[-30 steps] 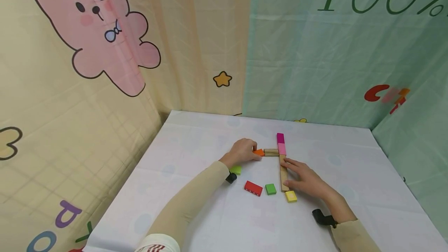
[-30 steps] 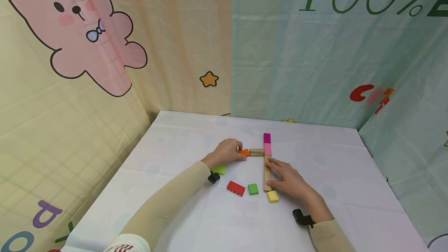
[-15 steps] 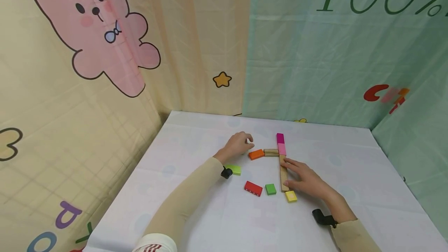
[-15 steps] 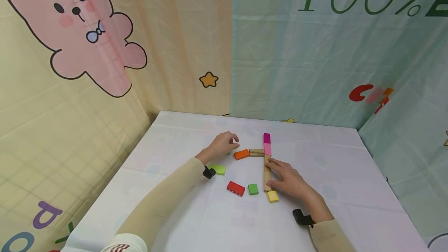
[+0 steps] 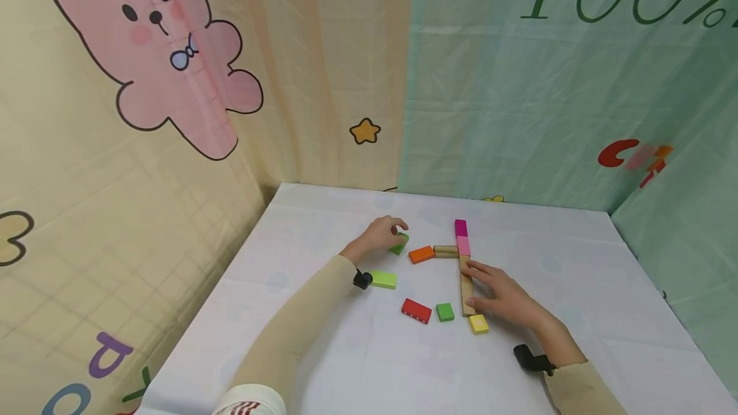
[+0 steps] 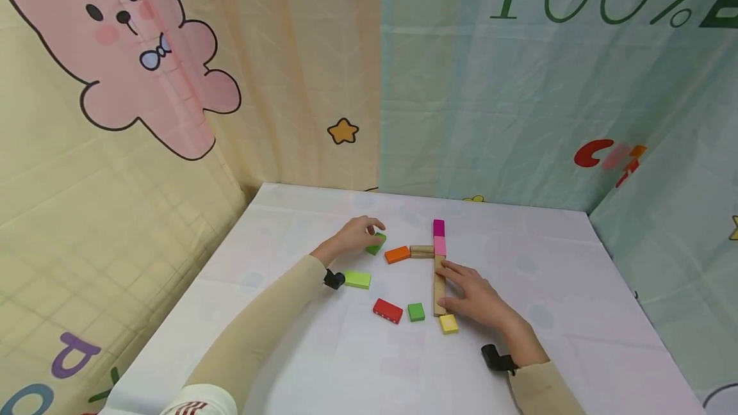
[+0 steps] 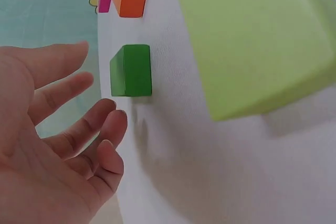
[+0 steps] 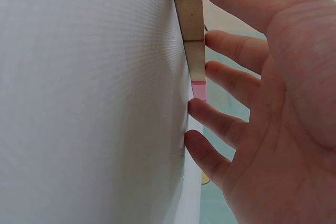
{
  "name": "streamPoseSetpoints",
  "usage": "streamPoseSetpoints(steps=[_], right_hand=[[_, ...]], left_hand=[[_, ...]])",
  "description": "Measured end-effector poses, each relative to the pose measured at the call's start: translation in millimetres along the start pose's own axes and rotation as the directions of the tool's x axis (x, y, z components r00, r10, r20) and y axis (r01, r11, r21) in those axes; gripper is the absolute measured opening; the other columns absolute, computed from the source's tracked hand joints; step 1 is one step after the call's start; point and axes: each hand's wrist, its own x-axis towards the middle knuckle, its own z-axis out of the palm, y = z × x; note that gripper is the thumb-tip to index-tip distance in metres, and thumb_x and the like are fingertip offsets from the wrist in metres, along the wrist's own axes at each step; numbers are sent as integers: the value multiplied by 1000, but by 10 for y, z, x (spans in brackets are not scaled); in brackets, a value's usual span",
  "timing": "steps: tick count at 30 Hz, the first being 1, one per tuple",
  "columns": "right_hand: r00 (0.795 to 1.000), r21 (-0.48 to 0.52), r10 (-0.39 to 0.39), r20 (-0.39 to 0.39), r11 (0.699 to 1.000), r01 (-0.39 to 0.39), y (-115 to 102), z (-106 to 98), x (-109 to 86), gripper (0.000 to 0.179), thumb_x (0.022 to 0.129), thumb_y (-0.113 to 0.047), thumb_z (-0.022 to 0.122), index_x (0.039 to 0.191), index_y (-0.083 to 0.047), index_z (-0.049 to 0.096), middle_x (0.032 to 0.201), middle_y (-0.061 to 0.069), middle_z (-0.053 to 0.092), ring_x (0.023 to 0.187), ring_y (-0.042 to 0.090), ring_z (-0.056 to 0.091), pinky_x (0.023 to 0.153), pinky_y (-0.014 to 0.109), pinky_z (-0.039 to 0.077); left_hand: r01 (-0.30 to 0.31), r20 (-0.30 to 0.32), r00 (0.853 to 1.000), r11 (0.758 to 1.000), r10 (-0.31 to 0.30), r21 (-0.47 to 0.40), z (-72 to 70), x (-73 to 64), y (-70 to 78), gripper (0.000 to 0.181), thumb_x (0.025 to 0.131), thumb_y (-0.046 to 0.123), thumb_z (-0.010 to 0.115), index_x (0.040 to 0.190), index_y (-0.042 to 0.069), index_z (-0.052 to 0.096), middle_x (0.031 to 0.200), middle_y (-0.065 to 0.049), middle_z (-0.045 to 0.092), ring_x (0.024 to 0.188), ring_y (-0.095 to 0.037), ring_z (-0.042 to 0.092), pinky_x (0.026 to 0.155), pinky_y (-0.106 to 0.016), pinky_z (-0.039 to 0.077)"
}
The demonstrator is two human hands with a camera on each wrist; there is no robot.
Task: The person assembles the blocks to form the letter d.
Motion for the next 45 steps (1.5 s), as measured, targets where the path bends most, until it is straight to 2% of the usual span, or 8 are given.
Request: streamPoseSetpoints(steps=[7,16,21,28,41,45], right_hand=[[1000,-6,0,-4,1000,0,14,6,10,72,89,-39,77,150,-12,49,158,15,37,140,45,34,103,70,35],[1000,-5,12,-2,1000,-12,27,15,12,73,89,-40,77,150,-13,49,158,15,37,140,44,34,103,70,35],[1000,-14,15,-2,1000,-15,29,25,7,73,88,-41,77,150,-13,49,157,15,37,140,44,34,102,70,35],[1000,-7,7,-4,1000,-7,18,11,4,73,89,-39,77,150,-12,49,157,16,37,140,44,34,103,69,35],[1000,-4,25,3,1000,-25,0,4,-2,74,89,-40,76,151,-13,48,158,16,36,140,44,33,104,69,35],[999,-10,32,4,999,-32,0,-3,-3,74,89,-40,76,151,-13,48,158,15,35,141,44,32,104,69,35]], left_hand=[[55,56,997,998,-53,-35,-61,-27,-156,50,94,34,73,139,17,61,109,-5,61,96,-22,55,79,-33,49],[40,97,995,994,-31,-99,-97,-82,-251,57,91,37,76,142,20,58,122,-9,58,109,-24,53,91,-41,47],[60,107,993,996,-52,-71,-35,-52,-327,60,87,43,79,141,28,59,119,-5,54,107,-22,52,90,-39,46],[64,90,994,997,-60,-48,8,-9,-338,56,85,41,81,137,30,63,116,-4,52,104,-21,52,89,-37,46],[66,33,997,996,-64,-65,51,-89,-303,53,85,40,82,134,28,64,119,-6,53,107,-23,53,93,-39,45],[57,18,998,996,-56,-72,56,-88,-284,54,85,38,82,134,30,61,117,-5,55,104,-23,54,91,-40,47]])
